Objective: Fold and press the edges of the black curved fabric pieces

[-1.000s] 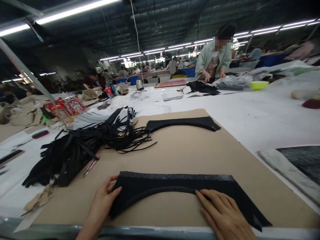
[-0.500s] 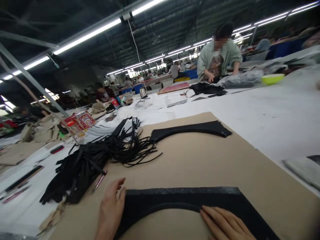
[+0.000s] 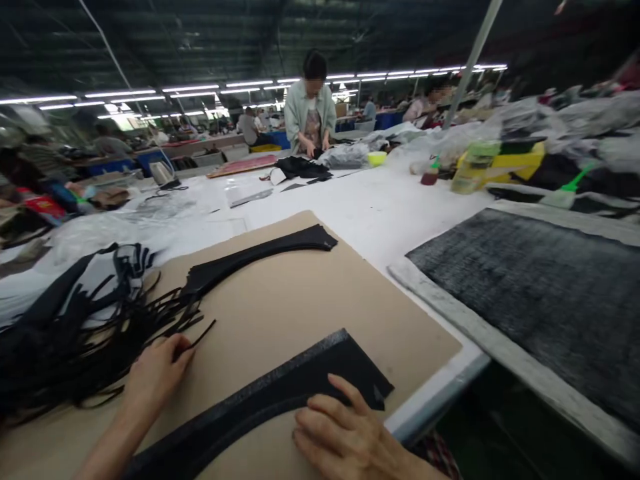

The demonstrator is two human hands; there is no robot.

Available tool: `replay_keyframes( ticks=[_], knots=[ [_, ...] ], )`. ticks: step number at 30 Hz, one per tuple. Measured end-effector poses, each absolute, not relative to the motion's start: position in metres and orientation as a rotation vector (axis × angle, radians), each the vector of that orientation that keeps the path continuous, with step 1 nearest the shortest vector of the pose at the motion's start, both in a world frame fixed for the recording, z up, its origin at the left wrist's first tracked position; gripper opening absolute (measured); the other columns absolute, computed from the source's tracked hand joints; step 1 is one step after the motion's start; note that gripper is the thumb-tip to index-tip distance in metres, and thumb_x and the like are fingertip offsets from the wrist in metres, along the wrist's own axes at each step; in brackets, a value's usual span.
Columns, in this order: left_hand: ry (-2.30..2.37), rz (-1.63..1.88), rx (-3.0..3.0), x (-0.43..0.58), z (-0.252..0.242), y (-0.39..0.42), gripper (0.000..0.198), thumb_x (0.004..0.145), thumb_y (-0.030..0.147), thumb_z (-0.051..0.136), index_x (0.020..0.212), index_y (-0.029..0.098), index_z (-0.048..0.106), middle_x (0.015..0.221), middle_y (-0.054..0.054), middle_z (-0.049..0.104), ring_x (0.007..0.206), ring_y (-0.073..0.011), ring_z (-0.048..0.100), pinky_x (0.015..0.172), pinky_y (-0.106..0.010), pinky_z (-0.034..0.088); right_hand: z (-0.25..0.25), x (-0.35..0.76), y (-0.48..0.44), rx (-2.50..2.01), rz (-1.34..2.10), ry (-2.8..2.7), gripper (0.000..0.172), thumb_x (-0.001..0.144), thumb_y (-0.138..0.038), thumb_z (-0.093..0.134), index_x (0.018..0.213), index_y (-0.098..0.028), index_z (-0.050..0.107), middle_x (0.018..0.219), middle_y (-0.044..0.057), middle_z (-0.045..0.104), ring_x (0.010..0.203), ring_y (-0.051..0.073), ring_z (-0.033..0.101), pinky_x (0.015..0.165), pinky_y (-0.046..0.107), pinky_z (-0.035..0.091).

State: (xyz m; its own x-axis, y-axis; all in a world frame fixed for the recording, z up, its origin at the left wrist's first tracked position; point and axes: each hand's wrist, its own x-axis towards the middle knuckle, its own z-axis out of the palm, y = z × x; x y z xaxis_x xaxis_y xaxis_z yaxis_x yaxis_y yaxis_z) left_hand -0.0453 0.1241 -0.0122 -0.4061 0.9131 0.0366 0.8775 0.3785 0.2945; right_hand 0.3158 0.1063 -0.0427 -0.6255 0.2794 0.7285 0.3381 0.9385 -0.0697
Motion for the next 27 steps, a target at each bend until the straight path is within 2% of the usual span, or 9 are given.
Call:
replay_keyframes(
  ticks=[4,7,10,13,15,17,20,24,27],
  knots=[
    [2.481,0.346,1.597,-0.044,-0.007,0.130,0.022,0.076,0.041,0.048,0.077,0.023,0.060,0.082,-0.007,0.065,0.078,-0.0284,0.061,0.064,-0.033,0.041,-0.048,0.315,0.097,-0.561,-0.016,-2.267,0.017,0.096,-0.012,0.047,0.094,-0.018,0.064,0.082,-0.001,0.063,0.080,0.014,0.055,0.087,0.037,0.040],
    [2.378,0.571,1.620,-0.029,0.005,0.130,0.022,0.080,0.045,0.049,0.085,0.024,0.057,0.084,-0.002,0.066,0.079,-0.0240,0.060,0.070,-0.030,0.040,-0.038,0.311,0.093,-0.558,0.103,-2.213,0.017,0.092,-0.013,0.047,0.096,-0.019,0.063,0.084,0.001,0.062,0.077,0.015,0.054,0.075,0.035,0.041],
    [2.022,0.881,1.683,-0.002,0.022,0.127,0.020,0.082,0.042,0.054,0.086,0.023,0.057,0.078,-0.001,0.063,0.081,-0.0220,0.058,0.077,-0.028,0.038,-0.013,0.303,0.100,-0.622,0.326,-2.225,0.030,0.090,-0.011,0.045,0.114,-0.019,0.060,0.105,0.007,0.062,0.092,0.018,0.057,0.080,0.033,0.047],
    [1.840,0.843,1.737,0.032,0.037,0.115,0.018,0.088,0.038,0.050,0.086,0.022,0.060,0.077,0.000,0.062,0.079,-0.0191,0.057,0.076,-0.027,0.040,0.009,0.291,0.117,-0.715,0.345,-2.226,0.039,0.093,-0.012,0.041,0.130,-0.018,0.054,0.129,0.012,0.053,0.114,0.021,0.052,0.093,0.035,0.048],
    [1.752,0.792,1.762,0.056,0.043,0.105,0.020,0.089,0.034,0.049,0.081,0.022,0.062,0.075,-0.001,0.063,0.075,-0.0182,0.057,0.073,-0.027,0.041,0.013,0.279,0.130,-0.688,0.218,-2.244,0.040,0.096,-0.015,0.039,0.134,-0.018,0.051,0.134,0.013,0.052,0.120,0.025,0.050,0.098,0.041,0.046],
    [1.712,0.784,1.772,0.075,0.046,0.096,0.019,0.090,0.031,0.050,0.084,0.022,0.065,0.084,-0.001,0.068,0.082,-0.0178,0.058,0.080,-0.027,0.040,0.008,0.267,0.140,-0.631,0.146,-2.282,0.036,0.098,-0.019,0.038,0.129,-0.018,0.056,0.123,0.013,0.061,0.110,0.026,0.057,0.092,0.043,0.049],
    [1.721,0.810,1.756,0.088,0.048,0.088,0.018,0.091,0.028,0.051,0.089,0.022,0.068,0.087,-0.001,0.070,0.085,-0.0174,0.059,0.083,-0.027,0.039,-0.002,0.255,0.150,-0.574,0.311,-2.326,0.031,0.101,-0.025,0.035,0.101,-0.021,0.065,0.088,0.007,0.070,0.075,0.020,0.066,0.068,0.031,0.054],
    [1.728,0.837,1.740,0.075,0.048,0.077,0.018,0.091,0.027,0.053,0.094,0.023,0.071,0.089,-0.001,0.071,0.086,-0.0170,0.060,0.087,-0.028,0.037,0.000,0.265,0.163,-0.552,0.717,-2.389,0.033,0.101,-0.035,0.037,0.086,-0.026,0.065,0.069,0.001,0.067,0.055,0.015,0.064,0.049,0.020,0.049],
    [1.759,0.850,1.714,0.044,0.047,0.069,0.020,0.091,0.030,0.053,0.090,0.022,0.072,0.080,0.000,0.069,0.078,-0.0156,0.059,0.079,-0.026,0.039,0.004,0.287,0.181,-0.655,0.672,-2.382,0.040,0.098,-0.048,0.042,0.073,-0.027,0.064,0.053,-0.002,0.058,0.042,0.013,0.055,0.041,0.019,0.044]
  ],
)
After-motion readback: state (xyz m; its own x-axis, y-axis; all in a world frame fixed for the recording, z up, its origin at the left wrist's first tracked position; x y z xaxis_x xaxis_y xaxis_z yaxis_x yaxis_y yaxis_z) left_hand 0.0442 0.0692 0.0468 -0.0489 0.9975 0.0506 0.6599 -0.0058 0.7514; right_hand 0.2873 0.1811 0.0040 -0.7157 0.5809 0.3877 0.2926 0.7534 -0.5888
